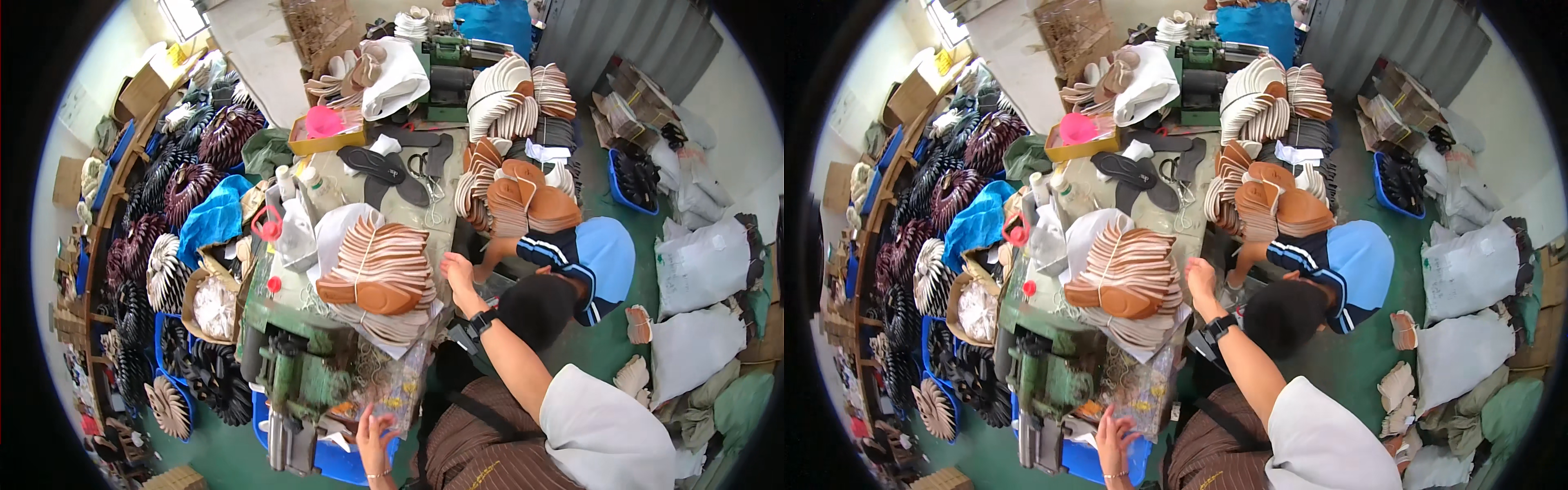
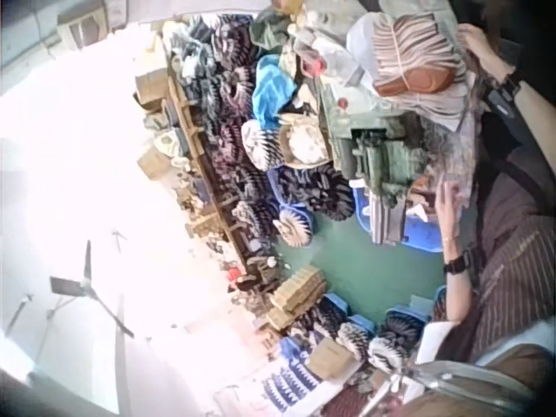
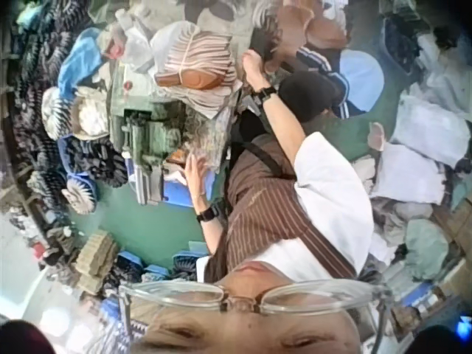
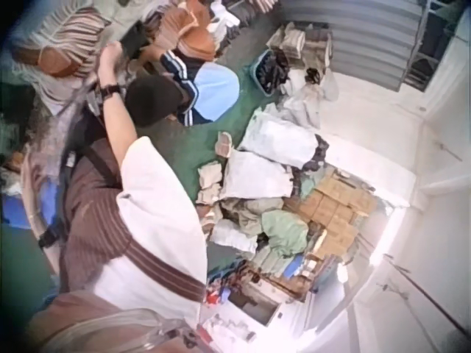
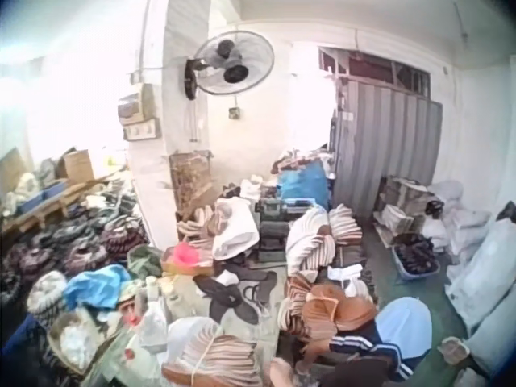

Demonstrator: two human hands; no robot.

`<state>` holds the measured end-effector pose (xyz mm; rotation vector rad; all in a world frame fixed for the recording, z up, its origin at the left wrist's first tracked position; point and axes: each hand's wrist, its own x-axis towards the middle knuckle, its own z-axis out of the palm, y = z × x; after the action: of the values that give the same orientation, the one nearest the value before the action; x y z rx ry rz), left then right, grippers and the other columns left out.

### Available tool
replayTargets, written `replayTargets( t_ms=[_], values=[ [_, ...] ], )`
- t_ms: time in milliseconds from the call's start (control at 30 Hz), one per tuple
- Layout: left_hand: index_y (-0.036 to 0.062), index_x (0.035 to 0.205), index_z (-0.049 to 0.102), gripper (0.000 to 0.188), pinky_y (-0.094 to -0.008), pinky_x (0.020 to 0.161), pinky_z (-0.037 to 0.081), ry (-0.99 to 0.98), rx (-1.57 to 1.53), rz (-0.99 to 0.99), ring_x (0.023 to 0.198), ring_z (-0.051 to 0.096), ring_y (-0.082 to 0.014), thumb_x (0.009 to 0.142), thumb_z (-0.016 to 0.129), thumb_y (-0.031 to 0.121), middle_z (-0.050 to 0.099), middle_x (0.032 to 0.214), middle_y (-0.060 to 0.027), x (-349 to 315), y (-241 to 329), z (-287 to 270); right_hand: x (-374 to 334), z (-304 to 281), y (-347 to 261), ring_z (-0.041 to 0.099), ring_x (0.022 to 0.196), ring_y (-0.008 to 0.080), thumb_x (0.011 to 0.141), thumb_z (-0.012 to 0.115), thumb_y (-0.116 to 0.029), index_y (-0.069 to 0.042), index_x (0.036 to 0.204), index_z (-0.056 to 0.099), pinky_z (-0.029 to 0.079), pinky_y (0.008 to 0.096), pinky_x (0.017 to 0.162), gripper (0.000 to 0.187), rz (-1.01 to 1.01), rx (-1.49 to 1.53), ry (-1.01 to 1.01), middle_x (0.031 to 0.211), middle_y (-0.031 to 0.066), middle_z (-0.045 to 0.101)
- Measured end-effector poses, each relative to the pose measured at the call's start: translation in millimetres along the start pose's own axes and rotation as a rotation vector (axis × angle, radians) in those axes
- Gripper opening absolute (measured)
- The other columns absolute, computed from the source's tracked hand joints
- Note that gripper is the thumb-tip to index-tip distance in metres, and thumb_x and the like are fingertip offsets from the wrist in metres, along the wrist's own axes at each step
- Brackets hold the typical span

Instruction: The person processes stacks of brown and white shoe soles using a green roller machine. They pick up a stack of soles, feed them through the machine's rollers, and then place the processed soles into a blue bin. The person repeats this process with multiple stacks of shoe parts throughout the video.

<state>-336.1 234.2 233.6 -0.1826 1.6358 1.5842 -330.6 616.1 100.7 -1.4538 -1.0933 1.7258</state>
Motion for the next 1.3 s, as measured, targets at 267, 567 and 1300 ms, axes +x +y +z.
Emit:
replayTargets(
  t_ms=[267,567,1300],
  values=[
    [0.0086,0.14,0.029,0.072,-0.0499,0.087,0.045,0.05,-0.18,-0.115,0.113,0.05,-0.0311,0.088,0.053,0.052,0.045,0.131,-0.018,152.2,51.8,113.9,81.9,36.0,-18.4,0.053,0.111,0.0245,0.096,0.04,-0.016,-0.001,0.13,0.045,0.044,0.0349,0.094,0.037,0.355,0.398,-0.307,0.123,0.0145,0.053],
    [0.0067,0.122,0.049,0.053,-0.0467,0.083,0.048,0.191,-0.479,-0.235,0.103,0.058,-0.0282,0.079,0.06,0.035,0.059,0.117,-0.0095,185.3,46.7,117.5,51.0,35.2,-98.1,0.058,0.09,0.0129,0.095,0.05,-0.019,0.004,0.107,0.062,0.044,0.0282,0.085,0.029,0.267,0.288,-0.872,0.101,0.0079,0.064],
    [-0.0008,0.137,0.033,0.083,-0.0414,0.103,0.038,-0.3,-0.666,-0.158,0.121,0.047,-0.0308,0.084,0.045,0.061,0.044,0.135,-0.0173,98.0,77.9,121.8,-73.2,66.4,-241.0,0.056,0.113,0.025,0.074,0.073,-0.015,-0.005,0.089,0.062,0.042,0.0352,0.094,0.021,-0.638,-0.263,-1.322,0.118,0.0126,0.06]
  ],
)
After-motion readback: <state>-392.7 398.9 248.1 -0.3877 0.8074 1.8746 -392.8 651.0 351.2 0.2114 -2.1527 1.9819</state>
